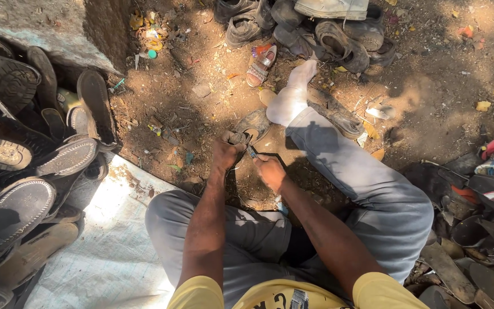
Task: The person sits on a tarp and uses a knife to cut and trim the sole and edges of several worn shoes. They handle each shoe one at a time, scraping and removing material from the soles and sides, then set the shoes aside.
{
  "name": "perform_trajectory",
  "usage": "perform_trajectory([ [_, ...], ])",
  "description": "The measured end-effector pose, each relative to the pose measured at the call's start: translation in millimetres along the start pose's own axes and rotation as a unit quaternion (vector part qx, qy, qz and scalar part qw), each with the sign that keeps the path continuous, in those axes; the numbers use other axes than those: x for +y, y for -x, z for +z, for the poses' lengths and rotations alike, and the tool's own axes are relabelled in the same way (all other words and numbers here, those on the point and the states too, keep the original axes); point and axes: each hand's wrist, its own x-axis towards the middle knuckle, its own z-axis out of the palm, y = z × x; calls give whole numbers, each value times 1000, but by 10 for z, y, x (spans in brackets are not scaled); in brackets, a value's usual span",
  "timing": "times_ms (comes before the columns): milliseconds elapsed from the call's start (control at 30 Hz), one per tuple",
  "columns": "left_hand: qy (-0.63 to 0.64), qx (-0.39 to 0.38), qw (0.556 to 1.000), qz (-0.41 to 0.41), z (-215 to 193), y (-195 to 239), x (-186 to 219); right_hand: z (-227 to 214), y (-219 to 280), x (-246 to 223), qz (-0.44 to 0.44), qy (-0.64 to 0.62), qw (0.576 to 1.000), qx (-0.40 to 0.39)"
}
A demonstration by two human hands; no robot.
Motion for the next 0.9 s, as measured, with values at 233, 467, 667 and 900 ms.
perform_trajectory([
  [233,22,8,999,-26,-38,30,130,135,321,275,-200,151,967,38],
  [467,50,16,998,-35,-68,-26,-11,331,363,521,-256,126,958,38],
  [667,188,13,982,-29,-67,-18,-144,368,662,435,-194,152,969,17],
  [900,282,34,958,35,-35,15,-299,585,841,211,-205,192,958,52],
])
